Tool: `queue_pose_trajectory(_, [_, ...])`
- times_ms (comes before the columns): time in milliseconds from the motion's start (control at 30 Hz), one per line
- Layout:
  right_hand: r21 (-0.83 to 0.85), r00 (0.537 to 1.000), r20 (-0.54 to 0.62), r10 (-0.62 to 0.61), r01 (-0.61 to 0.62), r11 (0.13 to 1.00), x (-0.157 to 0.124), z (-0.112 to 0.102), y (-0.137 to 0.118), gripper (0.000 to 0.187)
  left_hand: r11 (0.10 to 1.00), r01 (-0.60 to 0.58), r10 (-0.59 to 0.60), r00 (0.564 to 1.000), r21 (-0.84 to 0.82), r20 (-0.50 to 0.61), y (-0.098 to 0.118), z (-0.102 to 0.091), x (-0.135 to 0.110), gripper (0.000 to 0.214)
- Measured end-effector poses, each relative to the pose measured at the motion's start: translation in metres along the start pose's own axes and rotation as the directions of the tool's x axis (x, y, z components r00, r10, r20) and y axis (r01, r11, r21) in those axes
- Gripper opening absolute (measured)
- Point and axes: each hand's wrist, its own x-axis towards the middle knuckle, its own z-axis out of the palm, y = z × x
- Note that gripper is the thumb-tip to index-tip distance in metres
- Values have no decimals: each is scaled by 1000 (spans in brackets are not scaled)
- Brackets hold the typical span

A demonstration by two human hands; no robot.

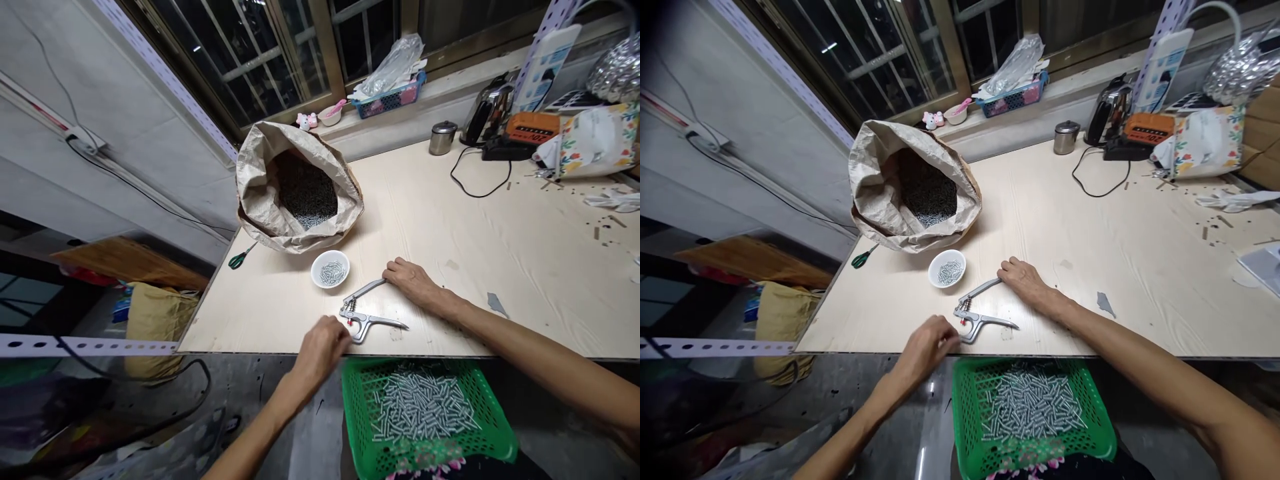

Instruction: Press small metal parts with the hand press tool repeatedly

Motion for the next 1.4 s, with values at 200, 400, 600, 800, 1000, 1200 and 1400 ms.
queue_pose_trajectory(200, [26,999,-40,26,-25,999,-4,0,-4,24,995,51,-37,986,81,-160,4,-20,26,16])
queue_pose_trajectory(400, [66,995,-81,63,-58,996,-6,4,-7,25,921,285,-202,932,265,-301,-40,-36,107,24])
queue_pose_trajectory(600, [75,992,-108,60,-52,996,-4,9,-5,25,899,256,-195,961,356,-199,-48,-24,134,26])
queue_pose_trajectory(800, [51,994,-101,52,-47,998,-3,13,-2,25,888,300,-242,949,348,-200,-43,-33,139,23])
queue_pose_trajectory(1000, [52,988,-65,141,-138,989,-7,-4,-13,10,949,226,-281,923,-221,-264,-34,-35,96,21])
queue_pose_trajectory(1200, [192,999,20,-48,44,980,-28,-18,-56,21,626,301,-428,904,-720,6,-31,-2,39,32])
queue_pose_trajectory(1400, [173,991,61,-116,104,979,-43,3,-66,19,440,361,-478,869,-823,126,-24,25,21,44])
